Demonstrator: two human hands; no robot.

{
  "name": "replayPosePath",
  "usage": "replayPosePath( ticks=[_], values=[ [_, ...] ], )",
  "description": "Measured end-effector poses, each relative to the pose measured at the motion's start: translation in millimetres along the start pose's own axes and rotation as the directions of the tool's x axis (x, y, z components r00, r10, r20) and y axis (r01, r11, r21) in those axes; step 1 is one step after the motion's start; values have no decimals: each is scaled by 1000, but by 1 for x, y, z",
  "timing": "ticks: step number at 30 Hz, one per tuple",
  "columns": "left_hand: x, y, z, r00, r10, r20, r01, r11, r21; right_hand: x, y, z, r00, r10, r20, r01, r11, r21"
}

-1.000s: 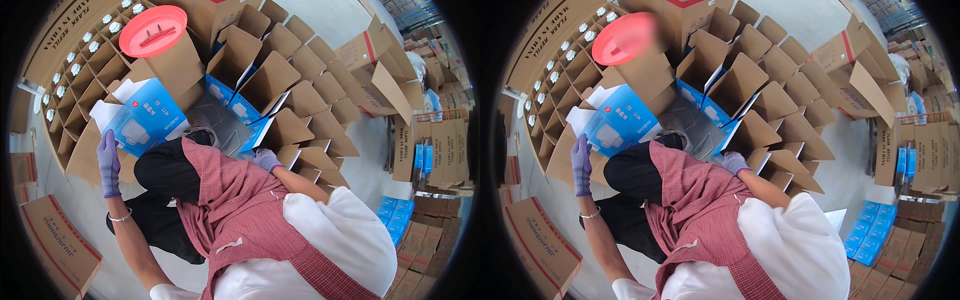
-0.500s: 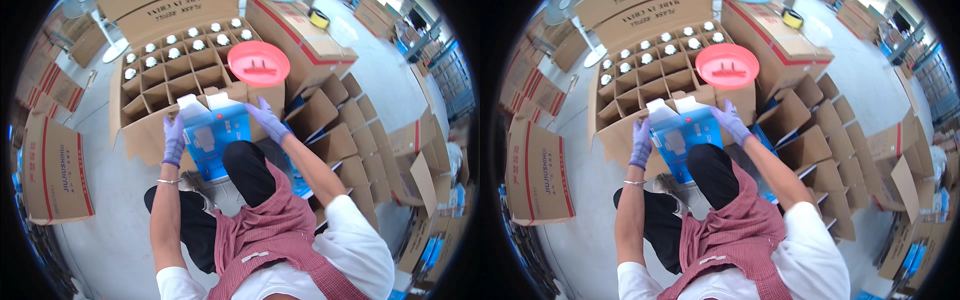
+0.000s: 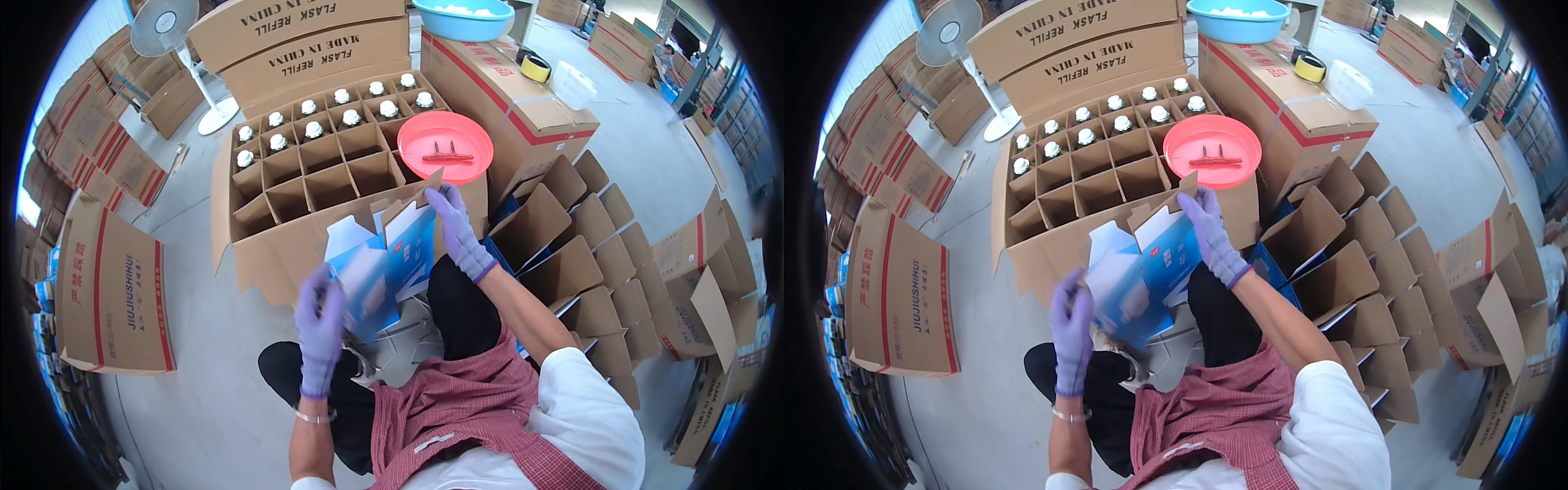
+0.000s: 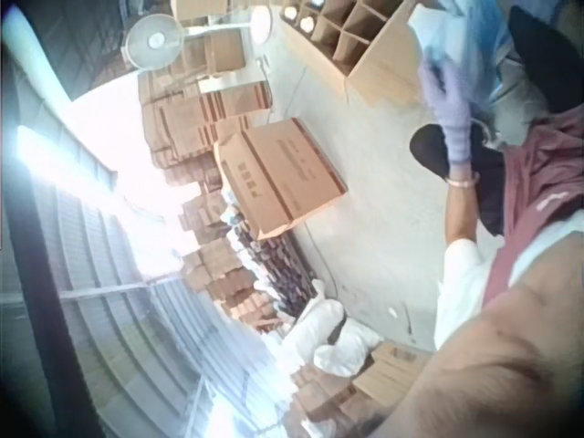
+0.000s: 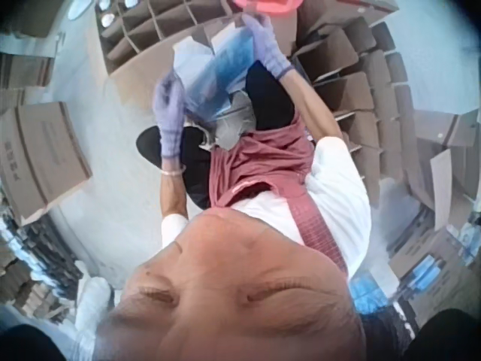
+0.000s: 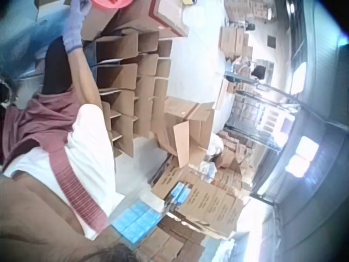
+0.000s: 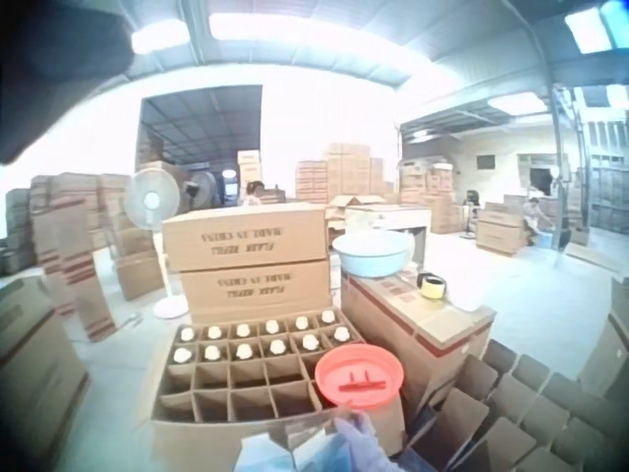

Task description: The person assembles white thermos flasks by inserting inner liners and screwing on lids. They handle multiple flasks one at a time, placing them into a cardboard box with dividers.

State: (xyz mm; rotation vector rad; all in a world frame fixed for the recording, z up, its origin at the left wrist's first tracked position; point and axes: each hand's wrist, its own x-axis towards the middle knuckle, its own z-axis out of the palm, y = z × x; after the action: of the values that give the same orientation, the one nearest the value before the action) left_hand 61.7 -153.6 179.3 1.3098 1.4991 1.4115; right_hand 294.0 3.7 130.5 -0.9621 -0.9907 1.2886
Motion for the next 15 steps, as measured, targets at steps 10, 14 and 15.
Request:
replayPosePath(
  ticks=[10,14,15],
  values=[
    [-69,18,23,999,-23,-38,1,876,-482,-57,-31,14,979,17,204,10,991,-130],
    [-52,24,-5,831,403,-384,-507,833,-222,-103,-85,21,685,-268,677,345,938,23],
    [-53,23,-8,853,273,-445,-473,763,-440,-105,-100,28,525,-380,761,359,910,207]
  ],
)
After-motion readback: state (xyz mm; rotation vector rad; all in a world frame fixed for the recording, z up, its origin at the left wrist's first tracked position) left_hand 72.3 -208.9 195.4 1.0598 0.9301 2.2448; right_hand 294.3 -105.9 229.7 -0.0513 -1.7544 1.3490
